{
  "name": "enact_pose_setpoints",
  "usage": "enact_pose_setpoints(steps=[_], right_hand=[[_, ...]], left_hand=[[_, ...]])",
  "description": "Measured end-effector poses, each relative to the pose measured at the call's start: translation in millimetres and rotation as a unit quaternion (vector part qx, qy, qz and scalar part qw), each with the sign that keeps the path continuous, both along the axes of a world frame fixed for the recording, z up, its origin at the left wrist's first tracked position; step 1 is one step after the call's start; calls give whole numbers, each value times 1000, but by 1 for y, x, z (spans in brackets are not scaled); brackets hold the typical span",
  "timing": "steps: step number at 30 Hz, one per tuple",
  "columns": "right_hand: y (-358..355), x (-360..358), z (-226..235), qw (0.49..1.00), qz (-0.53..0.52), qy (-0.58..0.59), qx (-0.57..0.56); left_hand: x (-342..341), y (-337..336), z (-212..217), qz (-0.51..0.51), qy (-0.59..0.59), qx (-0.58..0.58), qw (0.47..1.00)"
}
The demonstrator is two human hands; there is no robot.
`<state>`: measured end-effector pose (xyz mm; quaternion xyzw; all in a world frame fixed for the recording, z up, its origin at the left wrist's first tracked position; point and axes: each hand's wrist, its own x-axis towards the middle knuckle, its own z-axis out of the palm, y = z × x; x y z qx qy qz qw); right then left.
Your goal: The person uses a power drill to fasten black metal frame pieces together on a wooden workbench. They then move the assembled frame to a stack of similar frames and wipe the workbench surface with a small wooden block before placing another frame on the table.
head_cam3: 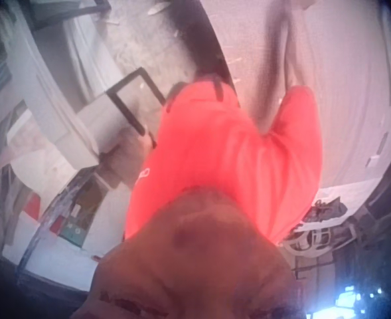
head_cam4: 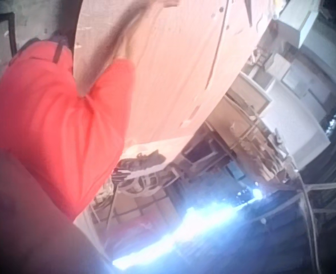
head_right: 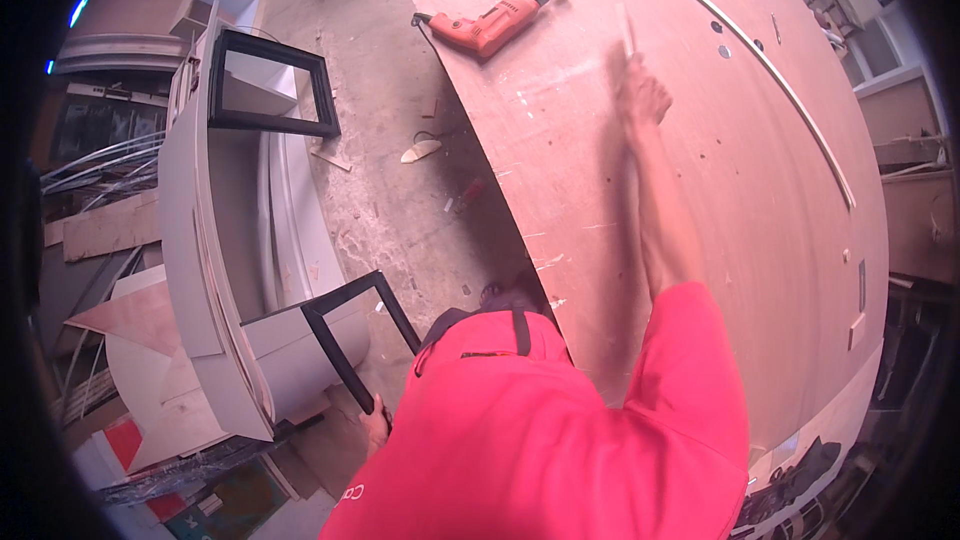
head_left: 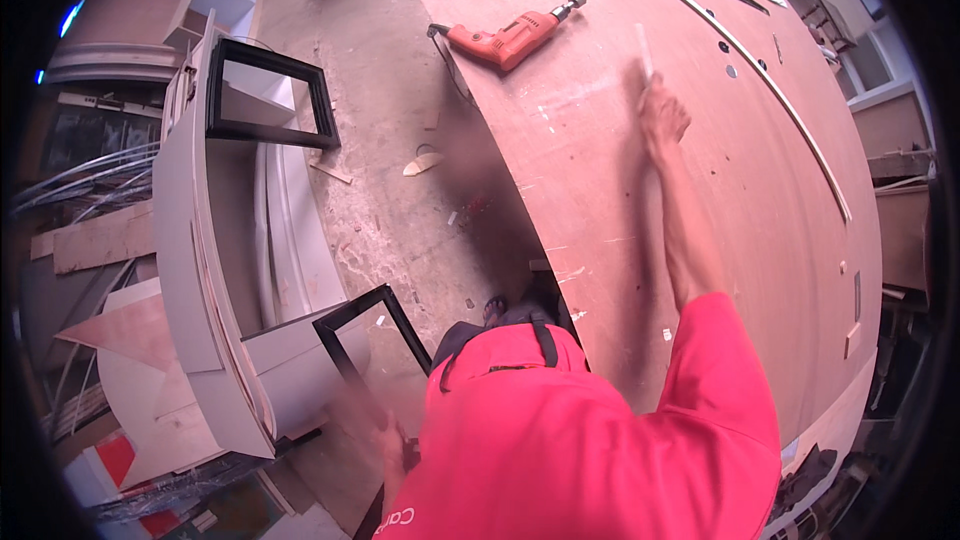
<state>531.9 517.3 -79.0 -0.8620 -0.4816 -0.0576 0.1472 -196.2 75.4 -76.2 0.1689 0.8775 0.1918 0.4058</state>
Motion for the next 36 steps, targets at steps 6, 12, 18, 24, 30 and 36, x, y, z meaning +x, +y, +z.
enact_pose_setpoints(steps=[6,12,18,24,30,36], right_hand=[[14,-87,-21,986,130,99,-38],[-79,-207,-17,935,339,107,-11],[-121,-13,5,998,-38,-44,4],[-162,-143,-14,990,98,51,-91],[-211,-260,0,956,227,153,-105],[-257,-60,23,978,-181,96,-30]], left_hand=[[24,-10,9,41,6,-3,999],[39,1,20,76,6,-52,996],[4,-10,-13,61,-7,-24,998],[-1,12,-9,2,4,-66,998],[1,50,11,2,-60,-33,998],[-63,49,-54,-28,-24,1,999]])
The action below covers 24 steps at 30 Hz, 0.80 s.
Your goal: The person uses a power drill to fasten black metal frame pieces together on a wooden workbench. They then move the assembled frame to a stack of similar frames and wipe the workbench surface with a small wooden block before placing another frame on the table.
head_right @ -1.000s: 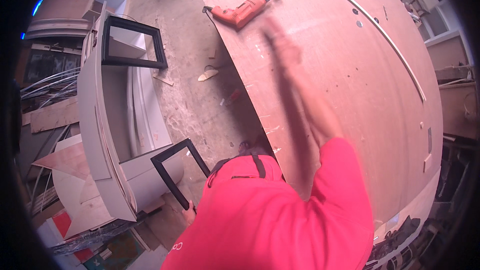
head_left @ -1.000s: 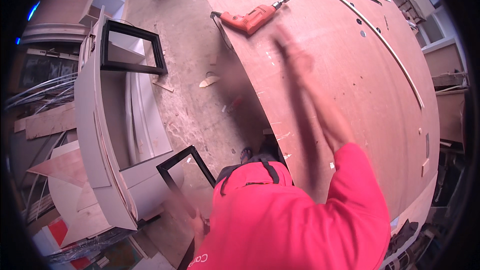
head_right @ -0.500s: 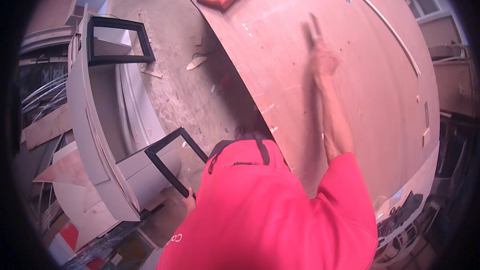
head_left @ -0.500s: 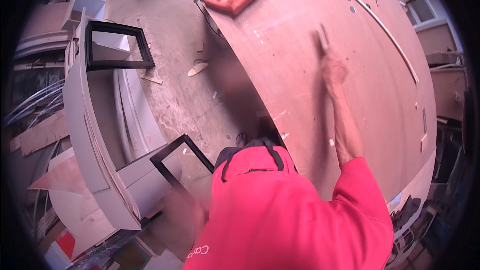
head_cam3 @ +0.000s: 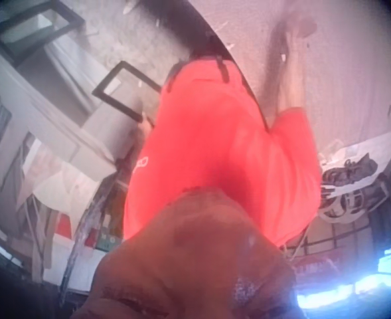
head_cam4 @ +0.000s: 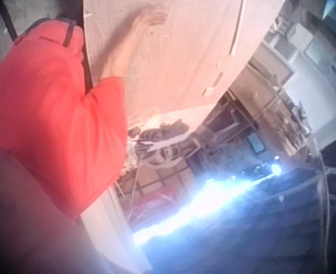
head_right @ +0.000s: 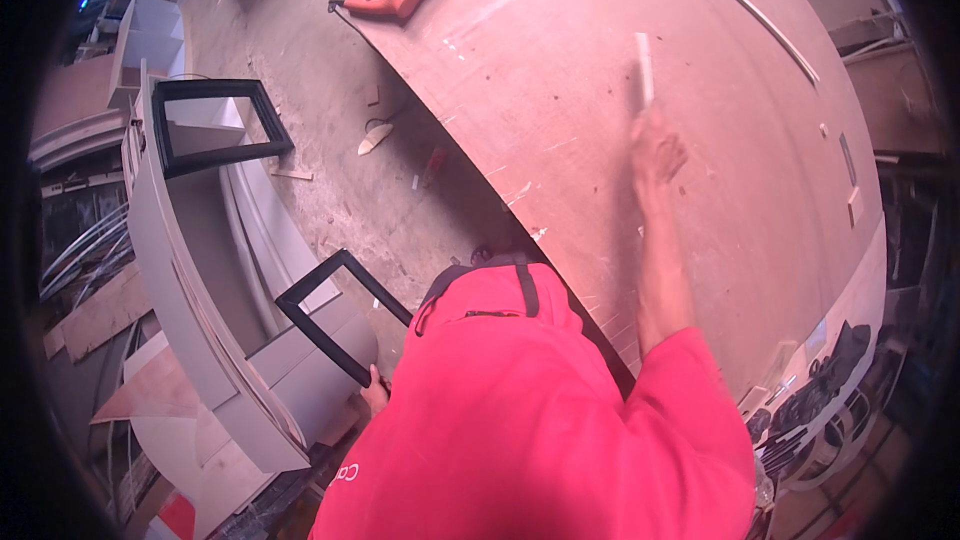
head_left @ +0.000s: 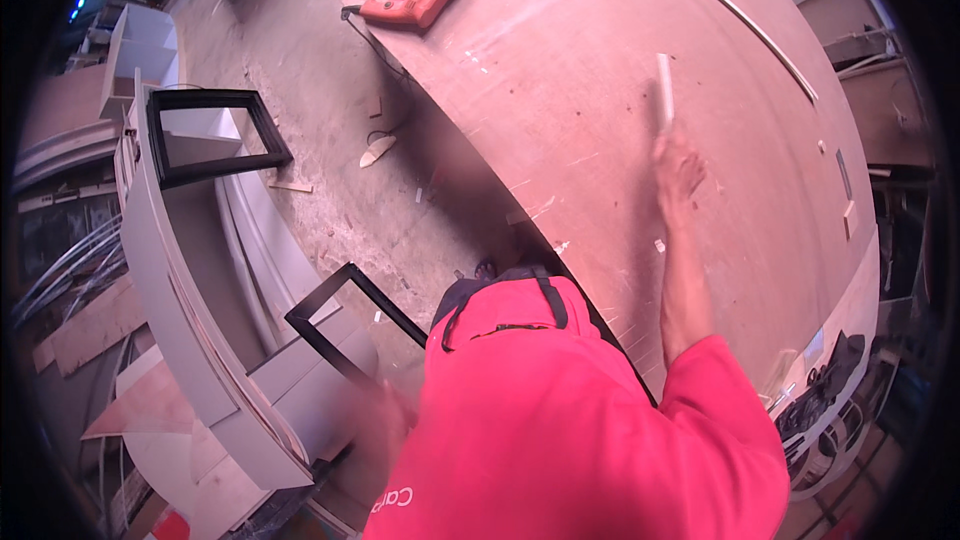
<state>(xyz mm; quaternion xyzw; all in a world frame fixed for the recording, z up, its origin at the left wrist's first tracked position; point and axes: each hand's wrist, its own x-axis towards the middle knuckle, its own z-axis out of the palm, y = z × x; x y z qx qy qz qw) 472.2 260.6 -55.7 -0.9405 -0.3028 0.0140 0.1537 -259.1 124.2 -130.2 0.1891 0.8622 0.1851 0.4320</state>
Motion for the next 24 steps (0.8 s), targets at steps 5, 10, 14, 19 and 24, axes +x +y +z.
enact_pose_setpoints(steps=[5,10,14,19,24], right_hand=[[-9,-87,-18,981,188,-23,40],[-18,-212,-30,906,382,125,132],[-43,-47,-46,983,22,140,120],[-168,219,-32,915,-396,-84,-8],[-199,296,-31,865,-493,-74,-62]], left_hand=[[-39,10,-39,-15,50,24,998],[-10,36,-4,-43,91,18,995],[29,47,26,-22,30,40,998],[33,47,18,-58,24,-16,998],[13,36,0,-132,62,-9,989]])
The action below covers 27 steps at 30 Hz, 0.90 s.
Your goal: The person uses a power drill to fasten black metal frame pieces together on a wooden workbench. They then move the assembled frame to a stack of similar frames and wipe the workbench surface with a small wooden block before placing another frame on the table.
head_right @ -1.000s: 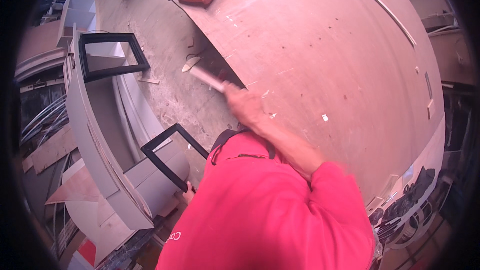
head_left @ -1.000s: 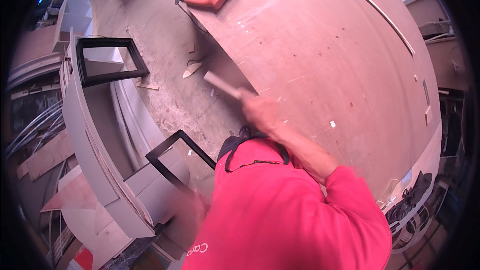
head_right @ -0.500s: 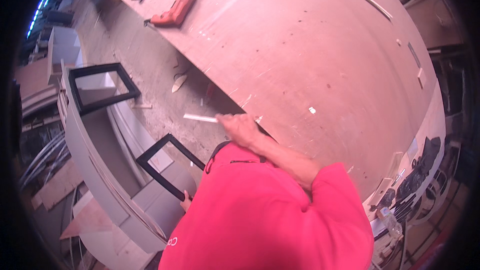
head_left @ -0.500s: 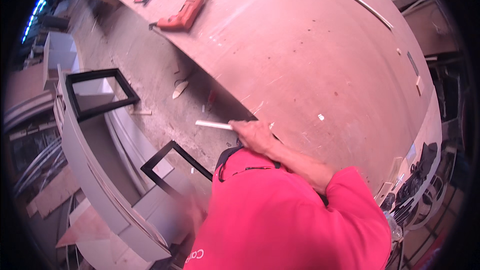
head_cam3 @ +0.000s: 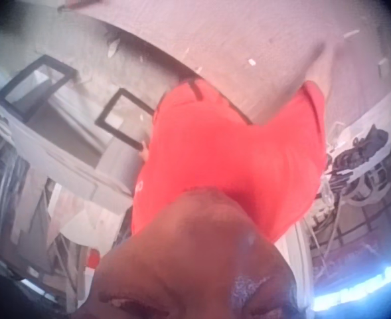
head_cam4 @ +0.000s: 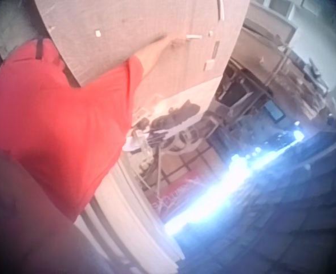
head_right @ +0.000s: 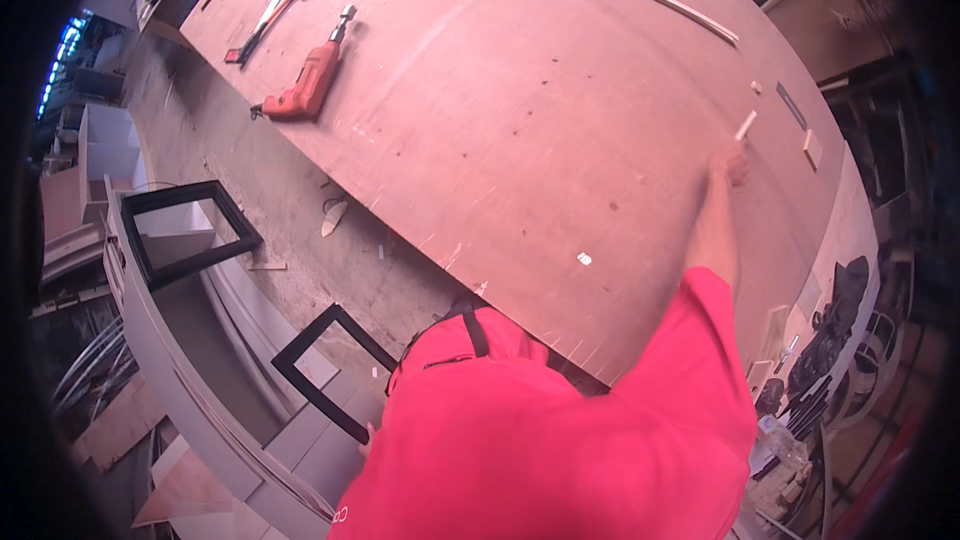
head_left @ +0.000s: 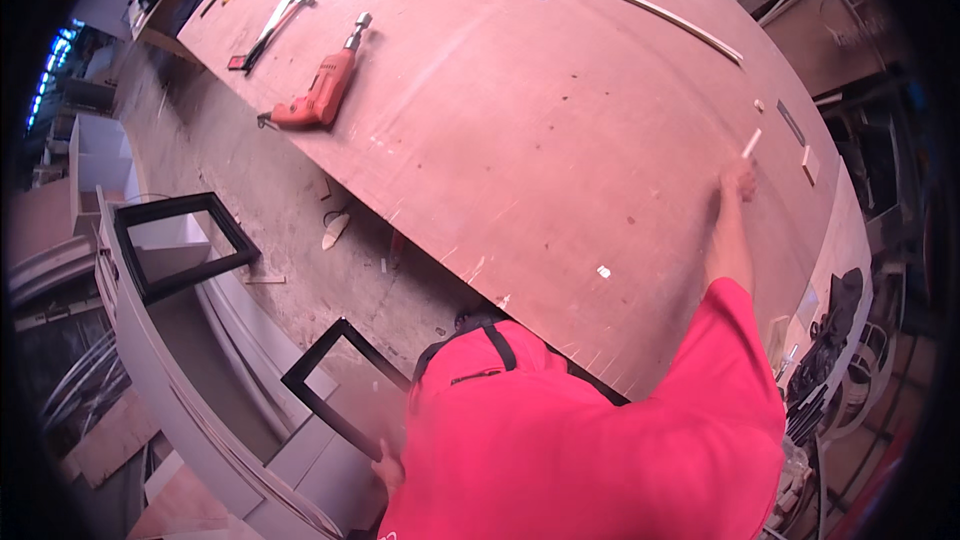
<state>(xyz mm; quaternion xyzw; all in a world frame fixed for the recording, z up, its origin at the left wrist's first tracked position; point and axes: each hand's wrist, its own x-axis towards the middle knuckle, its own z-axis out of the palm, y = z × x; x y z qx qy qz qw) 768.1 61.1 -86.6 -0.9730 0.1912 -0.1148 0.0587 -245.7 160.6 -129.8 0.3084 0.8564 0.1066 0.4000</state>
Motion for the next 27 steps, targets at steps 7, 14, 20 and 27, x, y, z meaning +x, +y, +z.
enact_pose_setpoints(steps=[7,14,20,27], right_hand=[[122,-72,-49,852,516,46,-80],[120,71,7,961,274,-33,-18],[236,-79,-28,834,527,81,144],[293,-120,3,797,603,-10,29]], left_hand=[[10,9,19,-3,18,-48,999],[30,2,37,83,7,-50,995],[53,-18,52,70,23,-29,997],[56,-45,68,118,1,20,993]])
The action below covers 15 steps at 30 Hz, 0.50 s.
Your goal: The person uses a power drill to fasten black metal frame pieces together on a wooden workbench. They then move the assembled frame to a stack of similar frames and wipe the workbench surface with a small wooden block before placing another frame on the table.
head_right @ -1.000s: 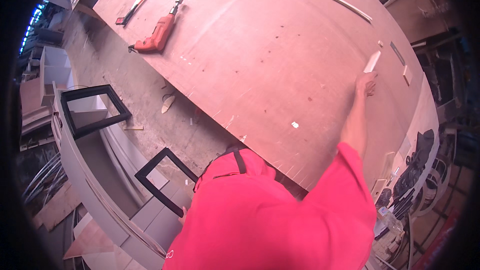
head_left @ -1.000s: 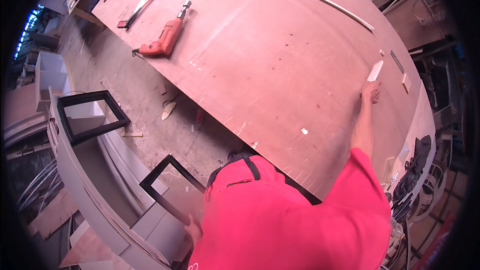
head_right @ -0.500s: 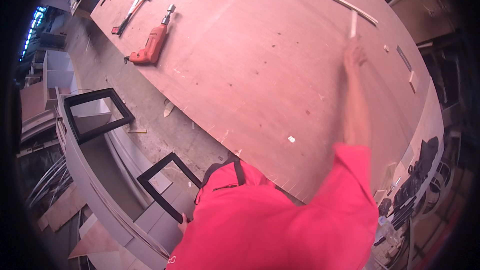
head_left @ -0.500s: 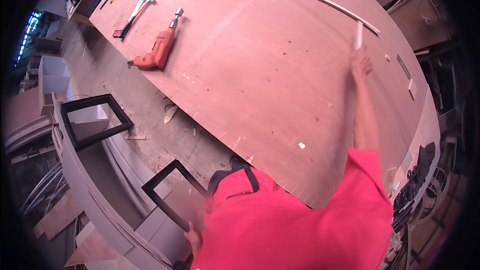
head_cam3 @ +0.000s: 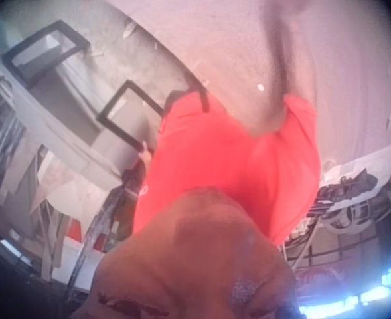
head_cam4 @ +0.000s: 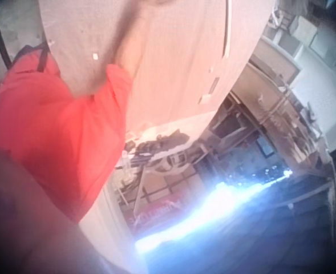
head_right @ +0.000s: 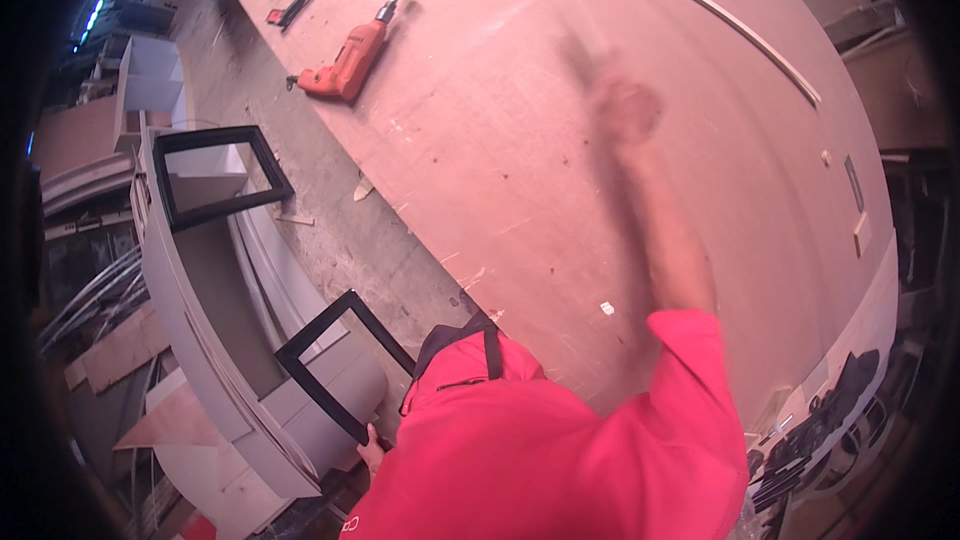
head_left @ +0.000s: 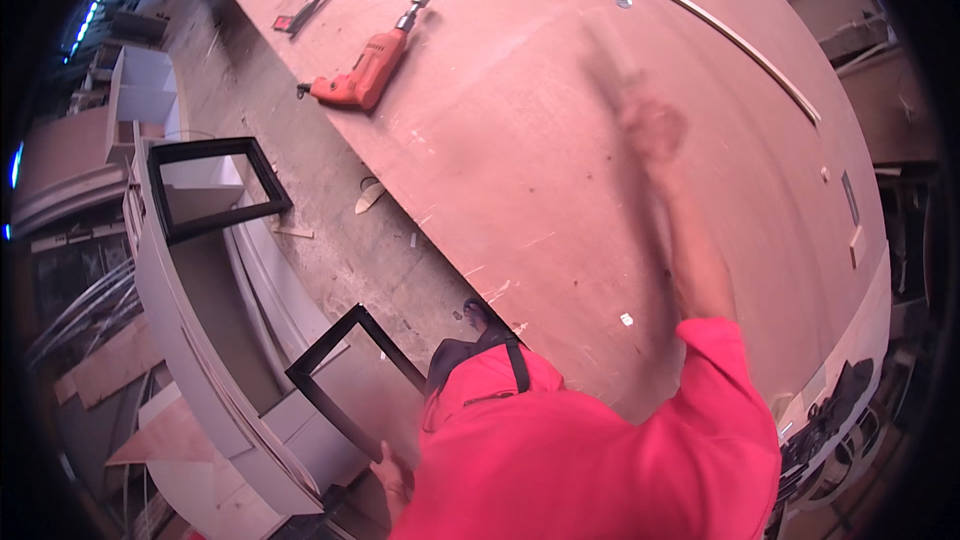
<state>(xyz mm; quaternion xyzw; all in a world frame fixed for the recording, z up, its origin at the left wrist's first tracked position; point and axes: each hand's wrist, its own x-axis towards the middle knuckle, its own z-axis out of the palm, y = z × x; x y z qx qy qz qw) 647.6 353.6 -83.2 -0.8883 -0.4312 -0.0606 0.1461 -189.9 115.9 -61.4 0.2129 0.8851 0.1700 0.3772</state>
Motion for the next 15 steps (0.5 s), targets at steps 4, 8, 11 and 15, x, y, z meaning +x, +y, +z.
enact_pose_setpoints(steps=[4,8,11,15], right_hand=[[-10,122,7,951,-297,-80,20],[10,86,-14,992,-66,-65,-88],[44,11,-13,977,197,-33,74],[101,34,17,999,-48,-19,-15]], left_hand=[[5,-23,-3,41,-46,10,998],[28,-34,-5,58,-37,5,998],[47,-32,4,65,-25,5,998],[64,-25,21,96,-34,-1,995]])
